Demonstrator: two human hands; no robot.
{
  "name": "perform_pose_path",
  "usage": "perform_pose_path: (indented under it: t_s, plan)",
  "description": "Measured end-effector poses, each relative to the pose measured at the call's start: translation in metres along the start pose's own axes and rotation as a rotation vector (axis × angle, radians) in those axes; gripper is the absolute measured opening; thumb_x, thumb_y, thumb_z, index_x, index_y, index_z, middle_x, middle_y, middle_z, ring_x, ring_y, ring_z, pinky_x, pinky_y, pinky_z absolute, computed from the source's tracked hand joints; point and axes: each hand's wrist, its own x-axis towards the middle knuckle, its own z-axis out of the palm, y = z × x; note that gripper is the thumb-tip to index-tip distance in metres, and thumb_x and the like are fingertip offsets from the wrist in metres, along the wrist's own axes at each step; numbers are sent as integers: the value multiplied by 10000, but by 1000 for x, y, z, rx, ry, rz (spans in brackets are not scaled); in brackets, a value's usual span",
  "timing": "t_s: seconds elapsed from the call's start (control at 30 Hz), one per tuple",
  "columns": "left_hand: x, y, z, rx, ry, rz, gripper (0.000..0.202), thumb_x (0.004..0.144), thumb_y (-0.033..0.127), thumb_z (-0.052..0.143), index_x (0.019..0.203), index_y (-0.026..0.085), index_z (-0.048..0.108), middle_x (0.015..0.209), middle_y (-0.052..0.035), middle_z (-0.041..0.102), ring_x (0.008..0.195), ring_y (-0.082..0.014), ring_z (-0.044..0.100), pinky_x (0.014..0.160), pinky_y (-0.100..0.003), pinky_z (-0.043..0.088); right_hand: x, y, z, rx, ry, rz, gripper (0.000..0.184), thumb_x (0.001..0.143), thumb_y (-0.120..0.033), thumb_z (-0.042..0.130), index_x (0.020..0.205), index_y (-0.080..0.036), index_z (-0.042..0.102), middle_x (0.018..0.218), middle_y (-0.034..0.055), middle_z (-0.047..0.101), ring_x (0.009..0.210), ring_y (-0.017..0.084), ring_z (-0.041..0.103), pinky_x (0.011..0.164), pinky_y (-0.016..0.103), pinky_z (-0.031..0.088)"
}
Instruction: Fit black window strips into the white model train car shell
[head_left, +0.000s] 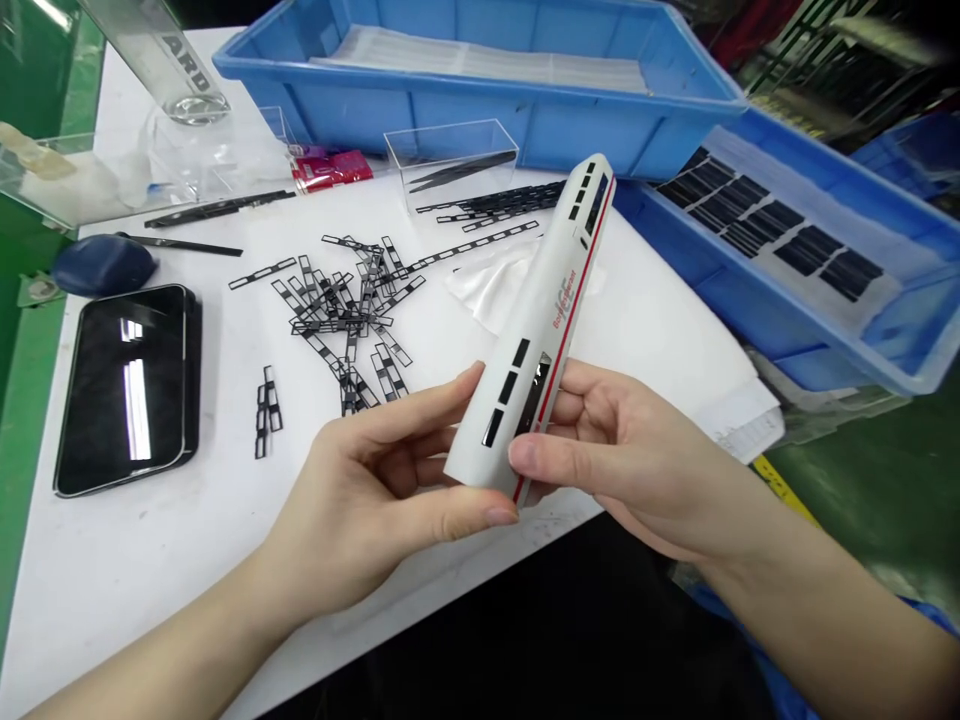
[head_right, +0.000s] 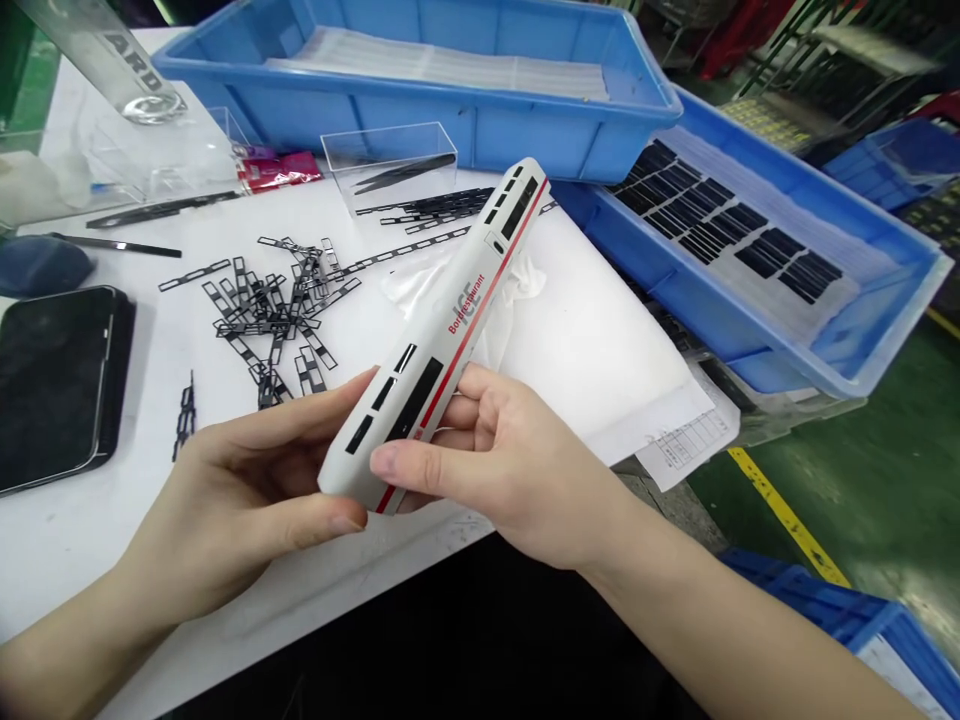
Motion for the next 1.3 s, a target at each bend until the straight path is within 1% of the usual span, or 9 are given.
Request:
perform_pose_path:
  t_s: [0.2,0.37,0.47,0.57,0.67,0.8,0.97,1.17,1.3]
  plan:
    - [-5,-3,-1,-17,-13,-14,726,742,-121,843,1303,333,769,1224,23,833,1026,-213,834,975,-270,672,-4,-4,6,-63,9,0,317,861,-78,833,1111,-223,704,1118,33,816,954,173,800,825,238,668]
    - [0,-2,1,21,-13,60,702,745,-87,862,1315,312,765,1358,-9,771,1291,-288,716,1040,-290,642,-3,-10,14,-140,88,-69,324,825,-85,865,1042,-231,675,1095,22,821,915,186,806,837,283,681]
    - [3,0,1,24,-18,84,616,770,-19,882,1278,316,789,1389,-15,751,1328,-310,687,1057,-303,633,-2,-10,11,-126,23,-107,291,866,-111,844,1082,-230,689,1118,24,817,950,185,803,846,279,677]
    - [3,1,0,0,-46,74,567,804,7,870,1278,306,791,1391,-18,750,1316,-302,696,1047,-279,632,-1,-5,8,-76,-8,-147,201,970,-196,761,1161,-232,709,1148,36,810,1001,188,794,863,294,675]
    - [2,1,0,-25,-69,69,558,825,4,853,1287,310,786,1418,-14,734,1351,-298,669,1066,-273,616,-1,-1,9,-61,18,-173,193,1003,-247,728,1195,-238,720,1156,41,810,1032,198,789,864,302,674]
    - [1,0,1,-15,-83,68,579,819,-8,853,1282,333,787,1425,-13,729,1348,-296,673,1068,-285,618,-1,-1,14,-87,54,-201,221,916,-151,813,1101,-224,717,1068,23,816,973,184,797,859,278,671]
    - [-1,-2,4,42,-56,107,641,801,-48,847,1326,310,761,1412,-18,741,1302,-248,711,1057,-227,607,-3,-1,20,-157,95,-199,326,834,-48,852,1069,-223,709,957,-18,806,905,138,793,812,190,653]
    - [0,-4,1,76,-81,127,662,812,-55,836,1363,297,731,1403,-30,745,1294,-271,714,1062,-298,627,-2,6,28,-218,203,-246,363,806,-62,875,1077,-207,682,937,-18,803,901,144,799,809,188,657]
    - [2,-6,1,141,-72,145,610,877,-24,796,1379,313,715,1414,-2,742,1284,-213,720,1070,-233,601,-1,9,26,-249,210,-304,309,872,-150,846,1128,-193,680,982,7,813,950,155,802,828,207,666]
